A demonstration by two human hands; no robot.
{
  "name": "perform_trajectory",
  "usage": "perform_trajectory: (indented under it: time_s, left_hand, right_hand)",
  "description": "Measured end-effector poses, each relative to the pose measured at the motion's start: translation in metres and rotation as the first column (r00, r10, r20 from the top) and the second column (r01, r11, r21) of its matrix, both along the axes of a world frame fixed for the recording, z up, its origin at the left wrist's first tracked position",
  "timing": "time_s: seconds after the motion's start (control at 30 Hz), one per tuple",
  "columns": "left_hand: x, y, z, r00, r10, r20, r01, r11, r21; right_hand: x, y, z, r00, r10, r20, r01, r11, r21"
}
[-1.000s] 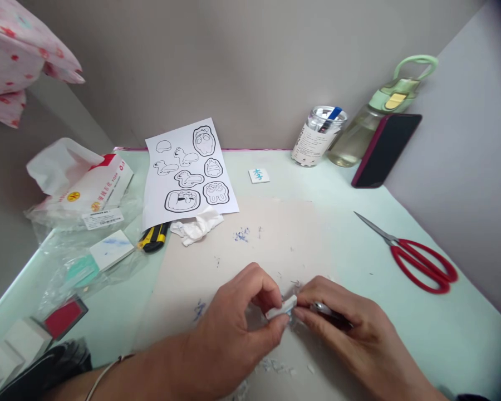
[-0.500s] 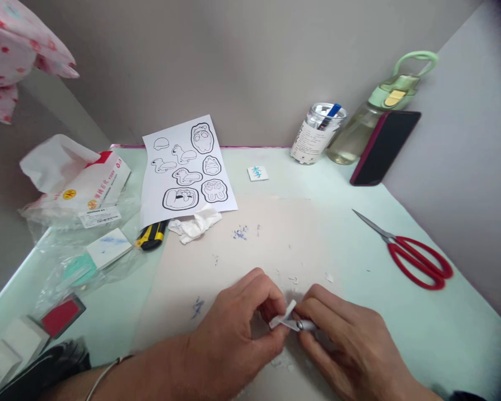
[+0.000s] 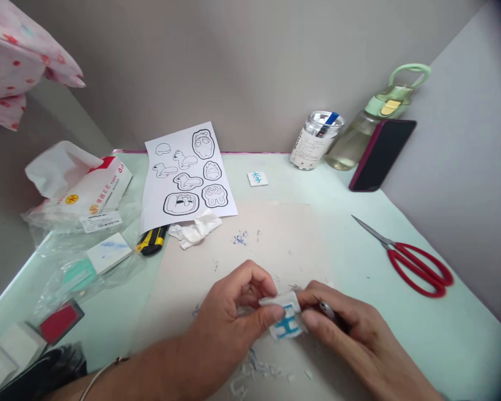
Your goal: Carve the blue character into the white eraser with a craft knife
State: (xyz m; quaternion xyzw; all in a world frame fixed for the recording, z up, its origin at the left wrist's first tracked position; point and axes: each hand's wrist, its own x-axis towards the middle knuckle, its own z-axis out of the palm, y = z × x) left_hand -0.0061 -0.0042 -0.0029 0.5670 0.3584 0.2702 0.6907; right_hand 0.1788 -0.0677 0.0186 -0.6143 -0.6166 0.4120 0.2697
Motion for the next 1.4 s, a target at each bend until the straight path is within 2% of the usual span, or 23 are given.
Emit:
perform_trajectory:
  time_s: [0.1, 0.17, 0.2, 0.27, 0.33, 0.43, 0.67, 0.77, 0.9, 1.07, 1.4]
  left_hand:
    - [-0.002, 0.002, -0.002, 1.0, 0.014, 0.012, -0.014, 0.999, 0.045]
    - [-0.004, 0.003, -0.001, 0.998, 0.048, -0.047, -0.039, 0.982, 0.186]
    - [-0.005, 0.003, 0.0, 0.993, 0.085, -0.083, -0.057, 0.953, 0.297]
    - [-0.007, 0.004, 0.001, 0.981, 0.142, -0.132, -0.056, 0.859, 0.51]
    - [-0.009, 0.004, 0.002, 0.983, 0.115, -0.145, -0.004, 0.795, 0.606]
    - [-0.009, 0.004, 0.0, 0.992, 0.02, -0.123, 0.06, 0.787, 0.614]
    - [-0.007, 0.003, -0.004, 0.992, 0.002, -0.128, 0.082, 0.757, 0.648]
    - [-0.007, 0.002, -0.004, 0.991, 0.0, -0.136, 0.094, 0.721, 0.686]
    - [-0.007, 0.003, -0.003, 0.985, -0.002, -0.173, 0.13, 0.67, 0.731]
    - [-0.008, 0.004, -0.004, 0.979, -0.017, -0.205, 0.177, 0.578, 0.797]
    - [-0.007, 0.004, -0.005, 0.98, -0.043, -0.192, 0.172, 0.656, 0.734]
  right_hand:
    - [0.0, 0.001, 0.001, 1.0, 0.025, -0.015, -0.025, 1.0, -0.009]
    - [-0.001, 0.001, 0.0, 1.0, -0.009, -0.005, 0.009, 1.0, 0.005]
    - [-0.001, 0.001, -0.001, 1.0, -0.03, 0.0, 0.03, 1.0, 0.008]
    - [-0.002, 0.001, -0.002, 0.997, -0.073, 0.002, 0.073, 0.997, -0.011]
    - [-0.002, 0.001, -0.003, 0.996, -0.09, -0.01, 0.09, 0.995, -0.052]
    - [-0.003, 0.0, -0.003, 0.998, -0.066, -0.025, 0.064, 0.996, -0.07]
    - [-0.004, -0.006, -0.008, 0.999, 0.039, 0.024, -0.038, 0.997, -0.067]
    - [-0.003, -0.009, -0.013, 0.995, 0.079, 0.065, -0.078, 0.997, -0.028]
    - [-0.003, -0.014, -0.018, 0.98, 0.125, 0.153, -0.14, 0.986, 0.092]
    - [-0.003, -0.017, -0.02, 0.963, 0.128, 0.237, -0.174, 0.968, 0.183]
    - [-0.005, -0.015, -0.02, 0.953, 0.141, 0.268, -0.211, 0.944, 0.252]
